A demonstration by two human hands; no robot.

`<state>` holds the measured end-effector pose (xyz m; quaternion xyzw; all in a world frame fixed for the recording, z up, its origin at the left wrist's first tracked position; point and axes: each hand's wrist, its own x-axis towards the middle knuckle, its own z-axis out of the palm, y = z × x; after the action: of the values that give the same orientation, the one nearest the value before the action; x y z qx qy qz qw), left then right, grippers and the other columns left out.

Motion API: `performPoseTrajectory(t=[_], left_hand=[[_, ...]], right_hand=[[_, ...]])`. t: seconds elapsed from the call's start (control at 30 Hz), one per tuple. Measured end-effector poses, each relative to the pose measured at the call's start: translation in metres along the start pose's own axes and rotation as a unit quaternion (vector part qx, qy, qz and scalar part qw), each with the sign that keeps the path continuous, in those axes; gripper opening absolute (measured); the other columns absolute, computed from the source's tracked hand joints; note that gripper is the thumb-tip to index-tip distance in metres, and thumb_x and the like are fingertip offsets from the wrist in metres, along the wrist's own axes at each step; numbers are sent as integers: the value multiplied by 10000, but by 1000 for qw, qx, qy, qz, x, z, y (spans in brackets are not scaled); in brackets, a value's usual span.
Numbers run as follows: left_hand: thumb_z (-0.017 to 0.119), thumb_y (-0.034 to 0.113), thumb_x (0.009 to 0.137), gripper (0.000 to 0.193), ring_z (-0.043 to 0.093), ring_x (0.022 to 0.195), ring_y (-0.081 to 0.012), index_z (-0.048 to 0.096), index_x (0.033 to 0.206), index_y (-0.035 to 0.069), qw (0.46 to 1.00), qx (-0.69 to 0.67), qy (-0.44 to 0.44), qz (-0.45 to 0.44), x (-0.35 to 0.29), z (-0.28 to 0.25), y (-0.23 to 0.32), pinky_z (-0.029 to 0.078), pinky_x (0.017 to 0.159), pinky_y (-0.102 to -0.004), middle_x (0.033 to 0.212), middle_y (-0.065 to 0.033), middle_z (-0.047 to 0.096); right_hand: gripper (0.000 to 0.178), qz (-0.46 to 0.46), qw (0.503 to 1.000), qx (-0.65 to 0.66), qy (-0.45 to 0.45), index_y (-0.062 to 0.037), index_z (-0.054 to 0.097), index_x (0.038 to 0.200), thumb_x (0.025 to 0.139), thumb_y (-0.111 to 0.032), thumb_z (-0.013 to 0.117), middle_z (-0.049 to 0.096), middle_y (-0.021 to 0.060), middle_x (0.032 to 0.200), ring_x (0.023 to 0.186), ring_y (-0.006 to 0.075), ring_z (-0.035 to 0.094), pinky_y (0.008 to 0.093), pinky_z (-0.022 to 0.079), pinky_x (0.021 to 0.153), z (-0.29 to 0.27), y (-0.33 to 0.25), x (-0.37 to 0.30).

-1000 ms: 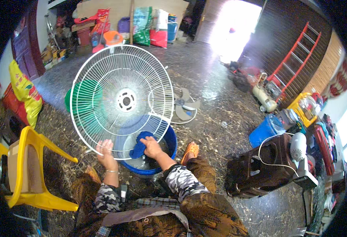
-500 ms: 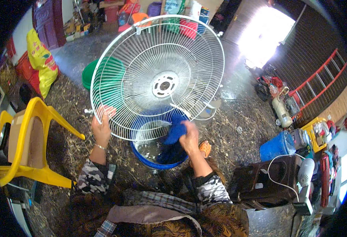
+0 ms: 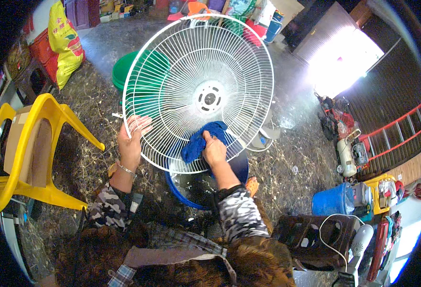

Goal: The person cleans a disassembled fan grille with a blue cloth dipped in a bucket of water.

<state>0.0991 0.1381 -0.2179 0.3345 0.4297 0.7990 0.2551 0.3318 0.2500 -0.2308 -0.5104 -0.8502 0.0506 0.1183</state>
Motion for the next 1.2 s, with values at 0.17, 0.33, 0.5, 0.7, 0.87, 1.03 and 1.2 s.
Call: performPoseTrajectory(t=[0.17, 0.33, 0.5, 0.7, 0.87, 1.03, 1.2], left_hand=[[417, -44, 867, 297, 618, 951, -208, 498, 1152, -65, 999, -27, 33, 2, -4, 11, 5, 517, 836, -319, 1057, -135, 613], [444, 29, 925, 239, 625, 914, -196, 510, 1135, -65, 998, 32, 48, 8, -5, 18, 6, 529, 784, -298, 1029, -137, 623], [398, 8, 934, 246, 621, 1002, -253, 475, 1150, -79, 999, -19, 27, 43, 3, 14, 7, 540, 831, -340, 1088, -172, 596], [421, 25, 939, 279, 615, 1013, -288, 437, 1193, -90, 998, 5, 1, 64, 2, 10, 6, 540, 844, -366, 1112, -213, 581], [433, 2, 907, 249, 632, 935, -199, 511, 1140, -44, 997, -9, 35, 64, -6, 14, 6, 515, 816, -306, 1019, -131, 636], [430, 4, 902, 239, 645, 881, -191, 546, 1106, -41, 994, 11, 63, 85, -9, 20, 14, 529, 773, -316, 975, -119, 652], [442, 19, 908, 202, 666, 866, -232, 555, 1062, -47, 987, 96, 34, 127, -6, 16, 8, 538, 763, -330, 950, -149, 667]], right_hand=[[368, -3, 955, -163, -247, -259, 600, 1161, 829, -137, 497, 659, 162, 1002, 918, 308, 653, 419, 524, 780, -5, 3, -35], [428, -69, 910, -184, -365, -259, 612, 1171, 776, -102, 560, 645, 127, 1089, 991, 305, 630, 422, 508, 830, -42, 19, -54], [421, -59, 952, -88, -285, -182, 631, 1078, 688, -37, 565, 632, 133, 1071, 1011, 327, 595, 412, 478, 840, -82, 53, -65], [542, -128, 944, 223, 206, -124, 560, 1151, 623, -9, 600, 514, 207, 1126, 1081, 392, 482, 411, 414, 930, -80, -26, -22], [629, -118, 958, 216, 146, -153, 514, 1224, 615, -54, 630, 439, 213, 1156, 1076, 405, 452, 422, 371, 965, 5, -88, -28], [456, -246, 947, 206, 10, -49, 549, 1082, 627, -22, 555, 534, 173, 949, 962, 363, 526, 435, 448, 847, 23, -52, -49], [503, -150, 935, 207, -245, 36, 585, 1112, 618, -3, 499, 544, 264, 1196, 1086, 400, 545, 373, 448, 935, 2, -31, -69]])
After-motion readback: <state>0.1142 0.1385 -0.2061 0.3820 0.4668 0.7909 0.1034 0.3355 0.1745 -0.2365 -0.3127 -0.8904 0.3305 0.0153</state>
